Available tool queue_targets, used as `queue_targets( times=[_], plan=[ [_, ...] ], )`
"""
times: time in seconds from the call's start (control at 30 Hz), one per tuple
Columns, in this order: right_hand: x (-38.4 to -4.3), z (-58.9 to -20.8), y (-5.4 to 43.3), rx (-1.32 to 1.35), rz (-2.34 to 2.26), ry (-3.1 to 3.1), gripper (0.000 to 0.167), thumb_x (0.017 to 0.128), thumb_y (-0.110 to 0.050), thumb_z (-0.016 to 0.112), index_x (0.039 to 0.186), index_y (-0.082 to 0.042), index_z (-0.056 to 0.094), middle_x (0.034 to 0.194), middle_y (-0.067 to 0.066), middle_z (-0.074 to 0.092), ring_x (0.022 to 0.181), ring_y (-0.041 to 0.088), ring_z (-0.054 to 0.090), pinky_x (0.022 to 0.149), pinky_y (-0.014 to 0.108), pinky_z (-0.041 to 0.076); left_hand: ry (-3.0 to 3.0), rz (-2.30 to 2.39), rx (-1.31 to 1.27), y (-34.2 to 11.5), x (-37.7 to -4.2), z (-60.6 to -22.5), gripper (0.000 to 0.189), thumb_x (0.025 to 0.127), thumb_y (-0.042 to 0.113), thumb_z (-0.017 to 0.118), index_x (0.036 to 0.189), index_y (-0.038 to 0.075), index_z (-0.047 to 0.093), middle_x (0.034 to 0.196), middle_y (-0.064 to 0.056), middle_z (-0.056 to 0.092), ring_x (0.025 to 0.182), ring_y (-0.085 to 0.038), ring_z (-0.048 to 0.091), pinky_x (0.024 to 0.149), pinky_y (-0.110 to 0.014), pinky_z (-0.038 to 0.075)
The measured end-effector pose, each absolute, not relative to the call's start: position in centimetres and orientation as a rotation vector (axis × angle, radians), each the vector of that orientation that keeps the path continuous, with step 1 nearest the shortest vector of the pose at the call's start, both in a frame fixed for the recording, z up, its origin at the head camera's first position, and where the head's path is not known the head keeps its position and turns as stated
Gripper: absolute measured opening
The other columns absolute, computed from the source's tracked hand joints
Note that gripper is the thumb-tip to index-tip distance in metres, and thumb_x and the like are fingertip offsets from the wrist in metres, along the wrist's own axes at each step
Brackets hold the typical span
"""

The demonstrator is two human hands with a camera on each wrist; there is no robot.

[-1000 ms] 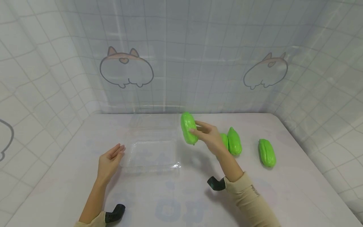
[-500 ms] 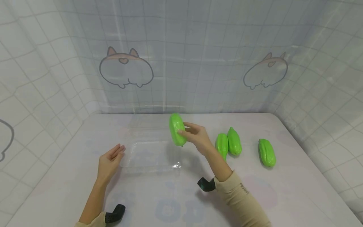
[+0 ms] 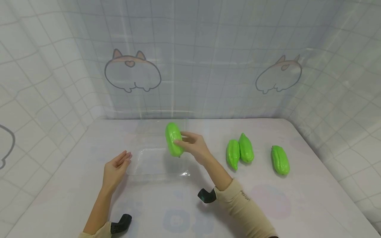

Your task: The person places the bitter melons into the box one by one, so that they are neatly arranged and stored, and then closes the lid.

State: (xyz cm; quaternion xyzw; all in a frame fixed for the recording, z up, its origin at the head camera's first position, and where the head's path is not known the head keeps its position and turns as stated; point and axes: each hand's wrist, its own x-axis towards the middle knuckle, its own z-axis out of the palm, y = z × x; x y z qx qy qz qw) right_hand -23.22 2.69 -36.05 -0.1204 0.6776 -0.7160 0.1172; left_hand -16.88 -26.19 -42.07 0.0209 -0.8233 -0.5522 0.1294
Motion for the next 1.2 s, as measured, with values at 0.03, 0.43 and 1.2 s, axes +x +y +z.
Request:
queue_targets(
  times=[0.03, 0.43, 1.2],
  plan=[
    [-23.3, -36.2, 2.4, -0.357, -2.083, 1.987, 0.055, 0.082, -0.017, 0.072, 0.131, -0.002, 0.053, 0.116, 0.021, 0.063, 0.102, 0.025, 0.063, 0.086, 0.036, 0.054, -2.393, -1.602, 0.06, -26.2, -16.9, -42.1, 0.046, 0.096, 0.007, 0.05, 0.135, -0.014, 0.039, 0.129, -0.026, 0.05, 0.096, 0.017, 0.051, 0.082, -0.002, 0.042],
    [-23.1, -37.3, -1.7, -0.343, -2.09, 1.923, 0.054, 0.084, -0.016, 0.071, 0.132, 0.001, 0.051, 0.116, 0.021, 0.063, 0.101, 0.026, 0.064, 0.082, 0.034, 0.056, -2.411, -1.576, 0.079, -26.1, -17.0, -42.0, 0.046, 0.096, 0.008, 0.051, 0.135, -0.012, 0.04, 0.129, -0.024, 0.051, 0.097, 0.016, 0.05, 0.082, -0.001, 0.04],
    [-22.9, -39.5, -6.8, -0.228, -1.96, 2.077, 0.056, 0.079, -0.024, 0.076, 0.125, 0.002, 0.057, 0.104, 0.014, 0.069, 0.09, 0.018, 0.065, 0.072, 0.029, 0.057, -2.416, -1.561, 0.06, -26.1, -16.8, -42.2, 0.046, 0.096, 0.009, 0.05, 0.134, -0.014, 0.039, 0.129, -0.026, 0.051, 0.097, 0.016, 0.05, 0.081, -0.001, 0.042]
  ],
)
